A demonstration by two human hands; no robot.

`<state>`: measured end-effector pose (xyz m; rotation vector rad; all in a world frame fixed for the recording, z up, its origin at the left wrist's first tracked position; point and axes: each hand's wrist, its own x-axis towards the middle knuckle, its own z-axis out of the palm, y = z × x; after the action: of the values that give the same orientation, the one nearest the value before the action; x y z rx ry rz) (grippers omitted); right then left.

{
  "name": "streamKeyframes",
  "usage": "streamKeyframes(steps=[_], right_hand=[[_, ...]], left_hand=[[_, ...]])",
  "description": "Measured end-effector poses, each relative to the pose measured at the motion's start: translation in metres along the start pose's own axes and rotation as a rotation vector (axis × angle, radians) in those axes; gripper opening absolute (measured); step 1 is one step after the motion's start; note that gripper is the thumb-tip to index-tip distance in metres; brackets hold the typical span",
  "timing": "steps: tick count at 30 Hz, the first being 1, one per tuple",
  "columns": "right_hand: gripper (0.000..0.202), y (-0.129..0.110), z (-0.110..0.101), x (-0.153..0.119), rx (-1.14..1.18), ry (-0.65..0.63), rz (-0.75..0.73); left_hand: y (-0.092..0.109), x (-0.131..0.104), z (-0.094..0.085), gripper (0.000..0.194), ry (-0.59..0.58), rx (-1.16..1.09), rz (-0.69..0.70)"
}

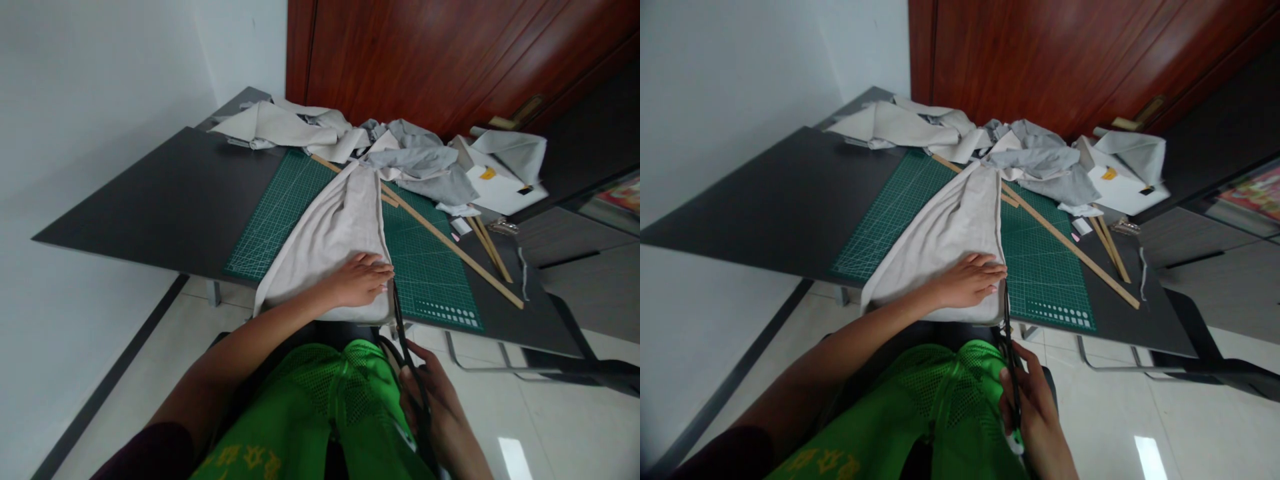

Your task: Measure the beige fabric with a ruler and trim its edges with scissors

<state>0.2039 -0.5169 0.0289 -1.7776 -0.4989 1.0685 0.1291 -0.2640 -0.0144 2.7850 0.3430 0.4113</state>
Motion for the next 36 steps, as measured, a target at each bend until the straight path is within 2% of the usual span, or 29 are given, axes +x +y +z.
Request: streamKeyframes(steps=[7, 16, 25, 36], right_hand=[[0.078, 0.0022, 0.0027, -0.0001, 0.006, 0.020, 0.013], [0.075, 0.0014, -0.0046, -0.0001, -0.028, -0.011, 0.015], [0.077, 0.0077, -0.0003, -0.0026, -0.030, -0.001, -0.010], [0.076, 0.0031, 0.0032, -0.0036, -0.021, 0.008, -0.015]], left_hand=[[0.0014, -0.0006, 0.0000, 0.043, 0.003, 0.018, -0.008], [0.0013, 0.0000, 0.0009, 0.036, 0.027, 0.013, 0.001], [0.0023, 0.0006, 0.0001, 0.039, 0.008, 0.009, -0.018], [0.0038, -0.0007, 0.0006, 0.037, 0.052, 0.021, -0.007]])
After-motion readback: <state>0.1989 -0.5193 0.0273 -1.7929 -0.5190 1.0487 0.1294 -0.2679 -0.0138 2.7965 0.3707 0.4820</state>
